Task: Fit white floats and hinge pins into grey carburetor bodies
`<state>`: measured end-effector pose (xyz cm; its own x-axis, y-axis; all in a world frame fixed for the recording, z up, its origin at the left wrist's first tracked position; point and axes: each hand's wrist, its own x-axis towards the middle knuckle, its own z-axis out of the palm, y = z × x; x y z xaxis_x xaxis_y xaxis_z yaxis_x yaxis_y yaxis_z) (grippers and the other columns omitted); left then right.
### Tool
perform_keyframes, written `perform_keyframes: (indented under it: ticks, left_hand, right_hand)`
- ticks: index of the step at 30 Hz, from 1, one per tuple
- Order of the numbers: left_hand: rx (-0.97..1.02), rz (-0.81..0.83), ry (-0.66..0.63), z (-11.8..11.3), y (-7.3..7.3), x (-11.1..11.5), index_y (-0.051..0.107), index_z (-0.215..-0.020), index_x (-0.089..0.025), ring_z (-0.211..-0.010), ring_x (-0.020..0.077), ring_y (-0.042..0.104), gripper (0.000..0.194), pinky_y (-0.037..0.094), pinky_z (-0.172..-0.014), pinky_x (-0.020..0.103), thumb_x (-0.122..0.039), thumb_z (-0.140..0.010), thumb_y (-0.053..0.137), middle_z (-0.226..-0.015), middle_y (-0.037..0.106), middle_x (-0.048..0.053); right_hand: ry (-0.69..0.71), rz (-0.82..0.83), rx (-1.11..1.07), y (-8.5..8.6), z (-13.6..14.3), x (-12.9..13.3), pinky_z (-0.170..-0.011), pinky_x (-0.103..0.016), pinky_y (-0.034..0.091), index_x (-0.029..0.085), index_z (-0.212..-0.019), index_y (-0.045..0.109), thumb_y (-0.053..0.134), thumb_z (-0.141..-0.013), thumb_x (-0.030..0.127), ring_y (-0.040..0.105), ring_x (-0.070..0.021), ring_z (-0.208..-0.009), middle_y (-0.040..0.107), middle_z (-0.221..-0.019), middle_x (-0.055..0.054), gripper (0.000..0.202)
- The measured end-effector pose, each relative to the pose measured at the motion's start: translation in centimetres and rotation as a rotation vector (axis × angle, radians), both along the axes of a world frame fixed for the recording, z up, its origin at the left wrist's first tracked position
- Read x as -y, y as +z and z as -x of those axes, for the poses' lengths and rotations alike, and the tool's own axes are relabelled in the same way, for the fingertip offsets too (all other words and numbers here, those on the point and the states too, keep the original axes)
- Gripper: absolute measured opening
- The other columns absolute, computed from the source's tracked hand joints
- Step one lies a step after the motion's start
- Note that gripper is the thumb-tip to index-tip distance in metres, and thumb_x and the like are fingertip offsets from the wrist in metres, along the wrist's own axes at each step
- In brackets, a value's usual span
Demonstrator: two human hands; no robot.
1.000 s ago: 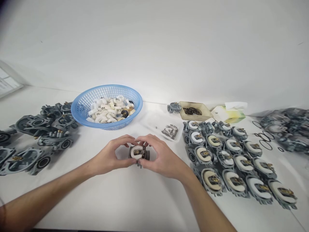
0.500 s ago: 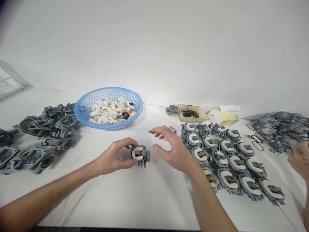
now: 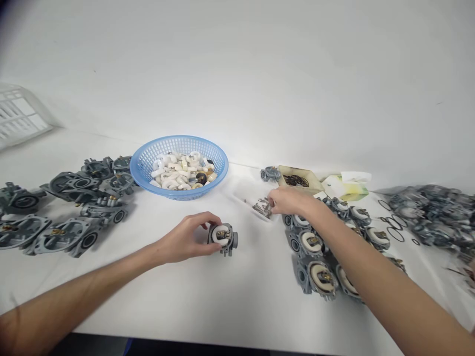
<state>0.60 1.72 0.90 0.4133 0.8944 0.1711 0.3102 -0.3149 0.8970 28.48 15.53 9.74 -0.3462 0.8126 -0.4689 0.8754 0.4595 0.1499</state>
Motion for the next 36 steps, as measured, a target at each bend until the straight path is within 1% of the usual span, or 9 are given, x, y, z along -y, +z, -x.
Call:
perform_keyframes:
  ticks: [5, 8, 13, 19, 23, 25, 31, 34, 36]
  left_hand:
    - [-0.003, -0.011, -0.002, 0.0, 0.1, 0.0, 0.065, -0.108, -0.022, -0.091, 0.0191, 0.064, 0.036, 0.05, -0.085, 0.031, -0.032, -0.076, 0.078, -0.104, 0.07, 0.002]
    - [0.0, -0.022, 0.005, 0.0, 0.0, -0.1, 0.065, -0.107, -0.022, -0.091, 0.0192, 0.065, 0.035, 0.051, -0.084, 0.03, -0.031, -0.076, 0.077, -0.103, 0.07, 0.002]
    - [-0.003, -0.042, -0.003, 0.1, -0.1, -0.1, 0.065, -0.107, -0.022, -0.089, 0.0192, 0.065, 0.034, 0.05, -0.083, 0.031, -0.032, -0.076, 0.077, -0.101, 0.071, 0.002]
    - [0.004, -0.051, -0.011, 0.1, -0.2, 0.0, 0.064, -0.107, -0.022, -0.089, 0.0183, 0.064, 0.035, 0.049, -0.081, 0.029, -0.032, -0.077, 0.077, -0.102, 0.07, 0.002]
    - [-0.001, -0.045, -0.001, 0.0, -0.1, 0.0, 0.064, -0.106, -0.022, -0.088, 0.0186, 0.064, 0.034, 0.05, -0.082, 0.03, -0.033, -0.077, 0.077, -0.102, 0.07, 0.002]
    - [-0.007, -0.04, 0.0, 0.0, -0.1, 0.0, 0.064, -0.107, -0.022, -0.089, 0.0189, 0.065, 0.034, 0.05, -0.082, 0.03, -0.033, -0.077, 0.077, -0.102, 0.07, 0.002]
    - [-0.009, -0.061, -0.007, 0.1, -0.1, -0.1, 0.065, -0.106, -0.022, -0.088, 0.0185, 0.064, 0.033, 0.049, -0.081, 0.03, -0.032, -0.077, 0.077, -0.1, 0.071, 0.002]
    - [-0.011, -0.063, -0.011, 0.1, -0.1, -0.1, 0.064, -0.105, -0.022, -0.089, 0.0189, 0.064, 0.033, 0.049, -0.08, 0.03, -0.033, -0.077, 0.076, -0.1, 0.071, 0.002]
    - [-0.015, -0.061, -0.013, 0.1, -0.1, -0.1, 0.064, -0.105, -0.022, -0.09, 0.0194, 0.064, 0.033, 0.048, -0.081, 0.03, -0.034, -0.078, 0.076, -0.101, 0.07, 0.002]
  right_hand:
    - [0.017, 0.081, 0.02, -1.7, 0.9, -0.6, -0.058, -0.033, 0.042, 0.018, -0.075, 0.074, 0.072, -0.071, 0.024, 0.065, -0.0265, -0.065, 0.068, -0.069, -0.01, 0.007]
    - [0.016, 0.082, 0.031, -2.5, 0.8, -0.9, -0.056, -0.033, 0.042, 0.018, -0.073, 0.073, 0.071, -0.072, 0.025, 0.065, -0.0257, -0.065, 0.069, -0.071, -0.011, 0.008]
    - [0.023, 0.005, 0.042, -3.3, 0.6, -1.1, -0.057, -0.034, 0.043, 0.017, -0.073, 0.073, 0.069, -0.074, 0.025, 0.066, -0.0272, -0.069, 0.071, -0.08, -0.015, 0.008]
    - [0.026, -0.05, 0.021, -2.3, 0.0, -1.5, -0.059, -0.033, 0.042, 0.018, -0.077, 0.074, 0.069, -0.077, 0.027, 0.066, -0.0286, -0.073, 0.069, -0.076, -0.012, 0.01]
    - [0.018, -0.162, -0.01, -1.4, -0.1, -1.9, -0.067, -0.034, 0.043, 0.019, -0.098, 0.073, 0.063, -0.085, 0.034, 0.066, -0.0304, -0.088, 0.07, -0.088, -0.013, 0.023]
    - [0.021, -0.189, -0.017, -1.3, 0.0, -1.9, -0.068, -0.034, 0.043, 0.018, -0.107, 0.071, 0.062, -0.086, 0.035, 0.065, -0.0308, -0.09, 0.07, -0.091, -0.013, 0.028]
    - [0.071, -0.053, -0.003, -2.6, 0.4, -1.1, -0.059, -0.032, 0.041, 0.019, -0.081, 0.074, 0.073, -0.072, 0.025, 0.065, -0.0264, -0.07, 0.07, -0.079, -0.011, 0.011]
    - [0.097, -0.064, -0.004, -3.3, 0.6, -0.7, -0.061, -0.033, 0.041, 0.018, -0.073, 0.072, 0.072, -0.072, 0.02, 0.065, -0.0266, -0.071, 0.069, -0.078, -0.012, 0.003]
    - [0.107, -0.079, -0.007, -3.7, 0.7, -0.5, -0.062, -0.033, 0.04, 0.017, -0.068, 0.069, 0.069, -0.074, 0.018, 0.065, -0.0254, -0.07, 0.068, -0.076, -0.012, 0.006]
